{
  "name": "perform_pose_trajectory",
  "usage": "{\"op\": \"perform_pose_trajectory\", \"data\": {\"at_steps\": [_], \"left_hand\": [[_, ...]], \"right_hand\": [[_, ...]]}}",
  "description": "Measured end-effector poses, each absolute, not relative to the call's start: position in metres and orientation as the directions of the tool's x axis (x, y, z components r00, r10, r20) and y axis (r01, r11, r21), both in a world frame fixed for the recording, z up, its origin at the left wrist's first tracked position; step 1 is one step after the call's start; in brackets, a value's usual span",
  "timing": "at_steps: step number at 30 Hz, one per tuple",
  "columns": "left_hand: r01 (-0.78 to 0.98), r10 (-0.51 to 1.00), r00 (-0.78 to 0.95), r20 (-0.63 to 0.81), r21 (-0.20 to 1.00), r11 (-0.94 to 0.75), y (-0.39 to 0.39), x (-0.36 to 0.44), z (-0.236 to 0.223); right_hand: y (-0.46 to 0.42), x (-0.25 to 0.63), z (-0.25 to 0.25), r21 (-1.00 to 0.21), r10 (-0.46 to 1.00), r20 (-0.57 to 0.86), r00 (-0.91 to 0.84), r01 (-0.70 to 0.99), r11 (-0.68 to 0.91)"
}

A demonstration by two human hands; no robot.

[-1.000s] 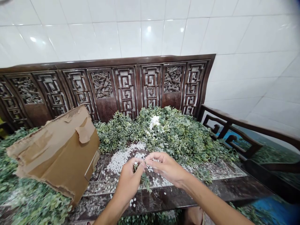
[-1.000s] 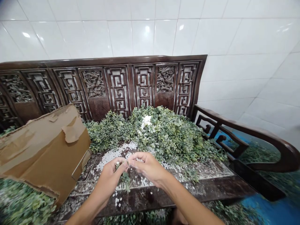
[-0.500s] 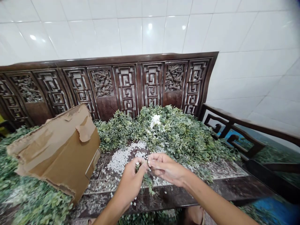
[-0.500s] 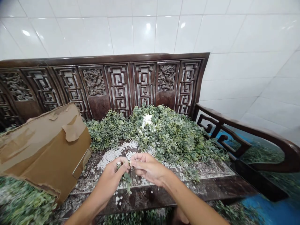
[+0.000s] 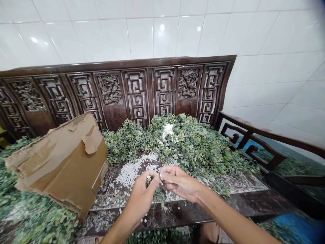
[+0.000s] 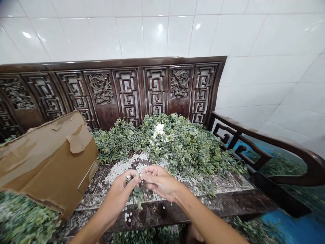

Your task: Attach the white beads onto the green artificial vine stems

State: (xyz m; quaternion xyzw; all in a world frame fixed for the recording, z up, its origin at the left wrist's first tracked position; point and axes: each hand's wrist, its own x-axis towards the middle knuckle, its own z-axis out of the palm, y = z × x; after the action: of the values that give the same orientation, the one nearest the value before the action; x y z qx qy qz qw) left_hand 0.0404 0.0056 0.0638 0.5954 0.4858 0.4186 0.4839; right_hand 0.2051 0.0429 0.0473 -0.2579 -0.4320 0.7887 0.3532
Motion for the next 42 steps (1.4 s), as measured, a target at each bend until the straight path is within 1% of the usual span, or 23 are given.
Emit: {"op": "perform_pose_trajectory", "data": {"at_steps": [3,10,14,18,22,26,28,31,32,34,36,38,40,42], "left_hand": [[0.148,0.985,0.172,0.025,0.988,-0.051,0.005,0.041,0.065],[0.108,0.981,0.196,0.010,0.994,-0.031,0.006,0.041,0.066],[0.120,0.980,0.198,-0.022,0.993,-0.002,0.005,0.040,0.067],[0.091,0.984,0.173,-0.040,0.996,0.024,0.005,0.041,0.066],[0.067,0.985,0.162,-0.067,0.996,0.056,0.004,0.040,0.065],[0.070,0.978,0.184,-0.098,0.994,0.087,0.004,0.039,0.070],[0.062,0.978,0.168,-0.125,0.991,0.116,0.004,0.040,0.073],[0.008,0.984,0.068,-0.165,0.986,0.165,0.007,0.042,0.071],[-0.017,0.984,0.031,-0.174,0.985,0.175,0.009,0.042,0.070],[-0.063,0.983,-0.034,-0.182,0.982,0.180,0.013,0.042,0.065],[-0.112,0.979,-0.087,-0.185,0.978,0.174,0.017,0.041,0.060],[-0.172,0.971,-0.140,-0.196,0.970,0.171,0.020,0.040,0.056],[-0.248,0.959,-0.180,-0.221,0.953,0.173,0.021,0.039,0.054],[-0.301,0.946,-0.190,-0.264,0.932,0.200,0.020,0.038,0.052]], "right_hand": [[0.044,0.205,0.044,-0.853,0.779,-0.082,-0.622,-0.360,-0.378],[0.044,0.207,0.044,-0.856,0.771,-0.066,-0.634,-0.361,-0.370],[0.044,0.206,0.044,-0.860,0.776,-0.096,-0.624,-0.341,-0.380],[0.044,0.205,0.045,-0.865,0.783,-0.099,-0.614,-0.336,-0.372],[0.045,0.208,0.046,-0.867,0.760,-0.107,-0.641,-0.314,-0.386],[0.047,0.211,0.043,-0.869,0.742,-0.147,-0.655,-0.272,-0.413],[0.048,0.208,0.039,-0.844,0.771,-0.179,-0.612,-0.307,-0.439],[0.050,0.200,0.034,-0.763,0.846,-0.266,-0.462,-0.435,-0.478],[0.050,0.199,0.033,-0.747,0.855,-0.304,-0.421,-0.452,-0.488],[0.048,0.197,0.033,-0.766,0.847,-0.345,-0.404,-0.401,-0.503],[0.045,0.198,0.036,-0.828,0.827,-0.343,-0.445,-0.273,-0.490],[0.041,0.200,0.039,-0.885,0.816,-0.329,-0.475,-0.146,-0.442],[0.037,0.200,0.042,-0.934,0.837,-0.296,-0.460,-0.044,-0.354],[0.034,0.199,0.044,-0.978,0.872,-0.209,-0.443,0.067,-0.200]]}}
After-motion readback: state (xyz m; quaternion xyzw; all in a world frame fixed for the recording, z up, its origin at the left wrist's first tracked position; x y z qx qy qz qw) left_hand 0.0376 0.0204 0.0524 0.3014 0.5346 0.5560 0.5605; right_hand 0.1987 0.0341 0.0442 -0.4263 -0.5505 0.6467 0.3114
